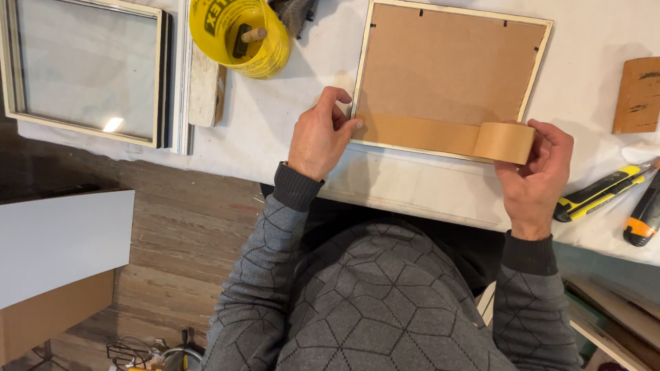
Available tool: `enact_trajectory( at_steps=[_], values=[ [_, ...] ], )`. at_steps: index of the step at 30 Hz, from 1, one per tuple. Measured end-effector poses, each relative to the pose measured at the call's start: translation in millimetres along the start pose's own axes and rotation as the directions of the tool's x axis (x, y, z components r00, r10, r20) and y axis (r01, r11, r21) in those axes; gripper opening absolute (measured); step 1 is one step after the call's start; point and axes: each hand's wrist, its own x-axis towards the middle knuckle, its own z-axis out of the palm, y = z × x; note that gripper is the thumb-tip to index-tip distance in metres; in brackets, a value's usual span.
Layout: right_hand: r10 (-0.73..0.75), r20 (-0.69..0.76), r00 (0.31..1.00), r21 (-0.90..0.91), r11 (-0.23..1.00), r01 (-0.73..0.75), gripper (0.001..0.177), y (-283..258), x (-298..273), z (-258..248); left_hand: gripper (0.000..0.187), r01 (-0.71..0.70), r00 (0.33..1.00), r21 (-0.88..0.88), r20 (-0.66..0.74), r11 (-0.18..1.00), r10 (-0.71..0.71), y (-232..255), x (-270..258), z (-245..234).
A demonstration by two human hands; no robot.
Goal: Applying adhesive tape and liquid sealant to a picture frame component at a workbench.
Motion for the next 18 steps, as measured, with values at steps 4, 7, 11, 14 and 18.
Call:
enact_trajectory(
  at_steps=[4, 7, 11, 14, 18],
  values=[
    [-0.005, -0.009, 1.000, -0.002, 1.000, 0.005, 0.051, 1.1, -0.1, -0.3, 0.037, -0.006, 1.000, 0.001, -0.013, 1.000, 0.006, 0.5, 0.1, 0.9],
    [0.002, -0.011, 1.000, -0.021, 1.000, -0.002, 0.051, 2.9, 0.5, -0.6, 0.037, -0.016, 1.000, 0.001, -0.022, 1.000, 0.016, 0.5, -0.5, 0.9],
    [0.002, -0.009, 1.000, -0.006, 1.000, -0.002, 0.053, 4.0, 0.9, -1.9, 0.035, -0.017, 1.000, 0.012, -0.022, 1.000, 0.017, 2.2, -2.0, 1.5],
    [0.006, -0.006, 1.000, 0.006, 1.000, -0.006, 0.053, 3.3, 1.2, -1.8, 0.033, -0.012, 1.000, 0.007, -0.027, 1.000, 0.012, 6.1, -2.1, 0.3],
    [0.009, 0.007, 1.000, 0.012, 1.000, -0.009, 0.052, -0.2, 1.3, -0.9, 0.028, -0.011, 1.000, -0.001, -0.027, 1.000, 0.011, 8.5, -3.2, 0.1]
  ],
)
